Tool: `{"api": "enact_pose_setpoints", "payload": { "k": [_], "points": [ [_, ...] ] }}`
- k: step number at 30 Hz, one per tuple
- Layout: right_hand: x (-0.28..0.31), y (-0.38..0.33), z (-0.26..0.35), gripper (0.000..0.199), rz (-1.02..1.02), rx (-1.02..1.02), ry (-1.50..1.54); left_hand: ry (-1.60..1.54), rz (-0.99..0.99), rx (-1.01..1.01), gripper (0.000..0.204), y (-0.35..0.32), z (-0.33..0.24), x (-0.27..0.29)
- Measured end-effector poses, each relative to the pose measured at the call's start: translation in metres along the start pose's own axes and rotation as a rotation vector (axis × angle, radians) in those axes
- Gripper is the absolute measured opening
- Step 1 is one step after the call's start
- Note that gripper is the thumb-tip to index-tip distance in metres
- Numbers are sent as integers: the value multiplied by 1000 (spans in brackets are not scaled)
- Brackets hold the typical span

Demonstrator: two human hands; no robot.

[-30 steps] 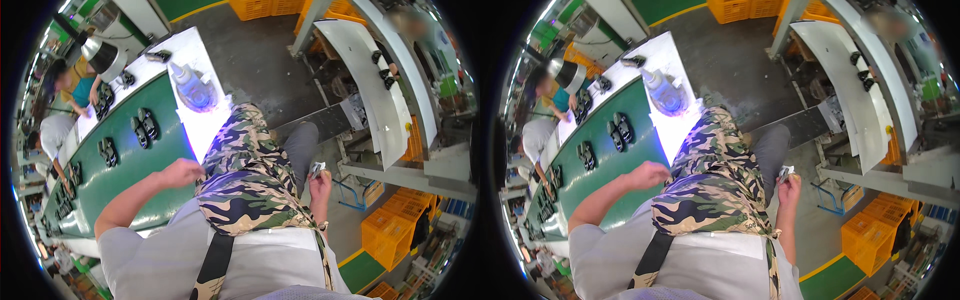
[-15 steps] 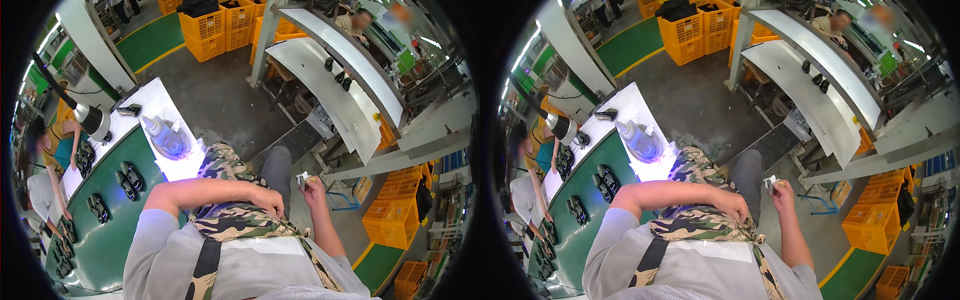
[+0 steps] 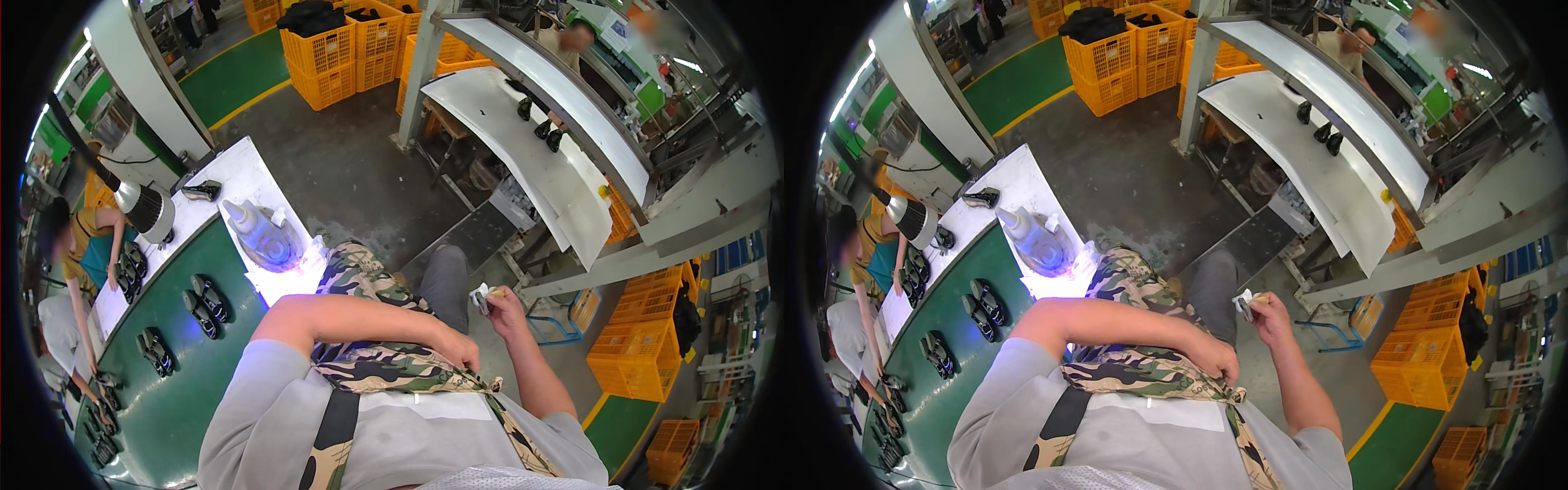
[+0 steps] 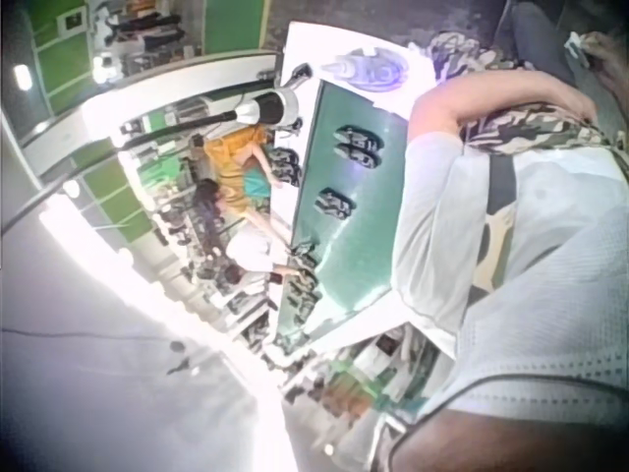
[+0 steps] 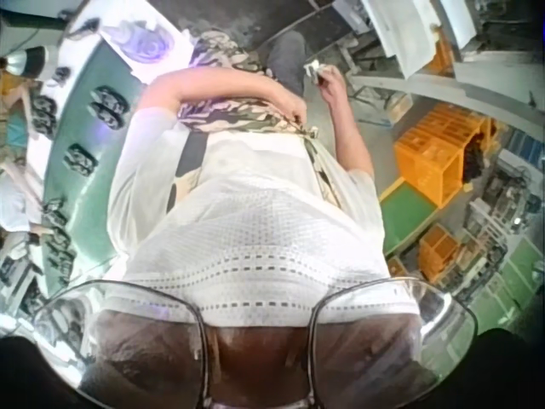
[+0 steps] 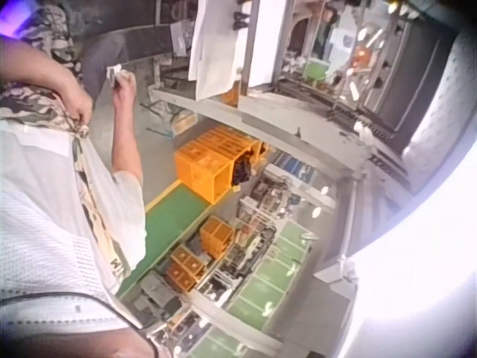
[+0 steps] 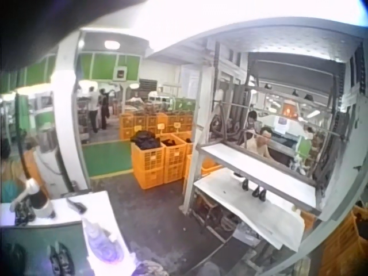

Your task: Wiping and polishing finished shoes on a conveyor belt using a cloth and liquid.

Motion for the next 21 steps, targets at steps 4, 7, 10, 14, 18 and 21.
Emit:
{"api": "enact_pose_setpoints", "payload": {
  "k": [4,7,10,14,18,21],
  "points": [
    [3,-1,3,18,5,2,-7,78,-100,-26,28,3,-1,1],
    [6,-2,2,16,5,-4,-29,-22,-167,-50,22,-4,4,0],
    [6,-3,-1,16,0,-12,-37,-204,-162,-37,18,-6,14,-3],
    [3,-4,-4,17,-9,-39,-32,-343,-104,60,26,-13,7,0],
    [3,-6,-3,17,-36,-58,-35,-466,-137,18,27,-12,17,-1],
    [14,-2,-4,17,-15,-31,-30,-639,-150,-62,23,-10,12,-5]
  ]
}}
Point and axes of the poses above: each hand's wrist, its own y-axis towards the middle knuckle, its own x-axis out of the back of the hand, z = x × y, the point moved 5 cm from there along y, towards the middle knuckle
